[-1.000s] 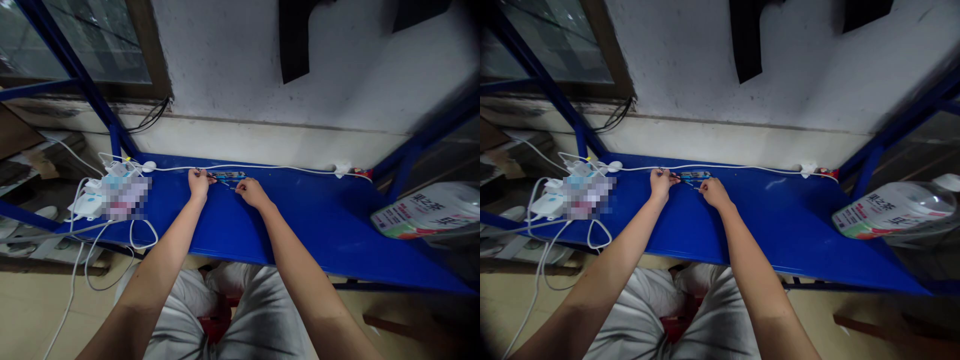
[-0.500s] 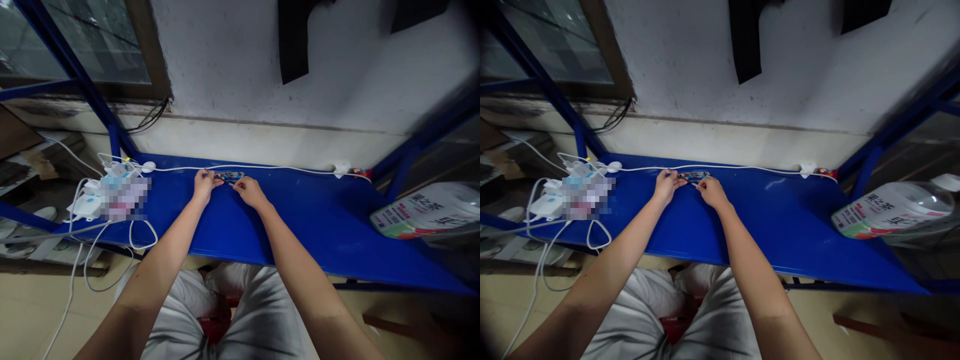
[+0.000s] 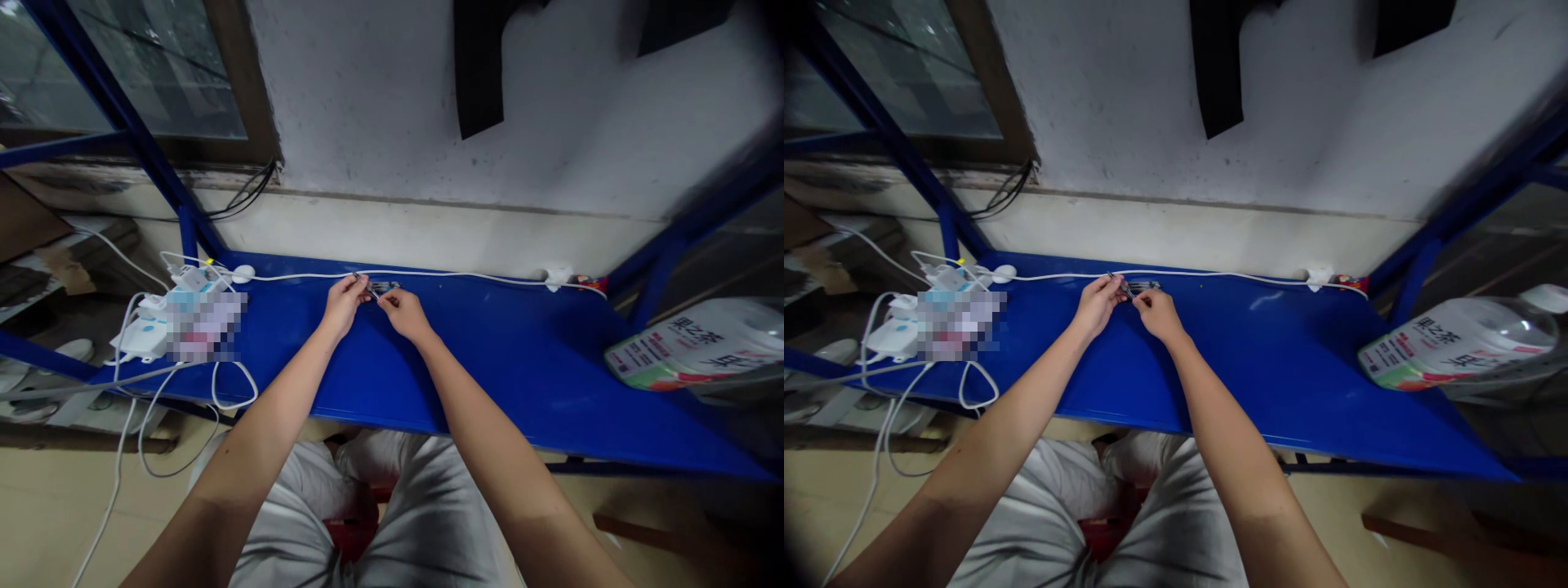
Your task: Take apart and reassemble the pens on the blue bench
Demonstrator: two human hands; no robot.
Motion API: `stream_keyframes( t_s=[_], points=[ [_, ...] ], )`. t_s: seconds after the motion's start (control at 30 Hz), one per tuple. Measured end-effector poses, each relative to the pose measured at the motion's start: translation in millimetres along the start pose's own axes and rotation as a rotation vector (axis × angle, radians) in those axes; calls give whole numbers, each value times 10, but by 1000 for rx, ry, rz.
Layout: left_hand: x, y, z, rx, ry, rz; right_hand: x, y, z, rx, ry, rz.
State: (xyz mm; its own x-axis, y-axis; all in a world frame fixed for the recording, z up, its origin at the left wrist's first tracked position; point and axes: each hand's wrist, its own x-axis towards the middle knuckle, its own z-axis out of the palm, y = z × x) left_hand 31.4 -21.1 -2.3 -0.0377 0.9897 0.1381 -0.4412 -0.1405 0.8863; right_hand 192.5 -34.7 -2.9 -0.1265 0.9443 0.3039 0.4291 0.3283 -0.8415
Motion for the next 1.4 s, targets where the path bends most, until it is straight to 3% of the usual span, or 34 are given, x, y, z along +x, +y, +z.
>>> stream_keyframes(
  t_s=[0.47, 0.67, 0.87, 1.1, 1.23, 1.4],
  points=[
    [-11, 20, 50, -24, 46, 2, -18, -41, 29, 25, -46, 31],
    [-9, 20, 60, -104, 20, -71, -22, -36, 18, 45, -62, 44],
    [-11, -17, 78, -34, 46, 20, -19, -27, 26, 54, -37, 19],
    [-20, 14, 82, -66, -4, -38, 5, -36, 31, 172, -89, 91],
    [-20, 25, 77, -13, 15, 18, 8, -41, 21, 131, -62, 63],
    [-25, 41, 89, -79, 21, -37, 9, -31, 32, 146, -90, 60]
  ],
)
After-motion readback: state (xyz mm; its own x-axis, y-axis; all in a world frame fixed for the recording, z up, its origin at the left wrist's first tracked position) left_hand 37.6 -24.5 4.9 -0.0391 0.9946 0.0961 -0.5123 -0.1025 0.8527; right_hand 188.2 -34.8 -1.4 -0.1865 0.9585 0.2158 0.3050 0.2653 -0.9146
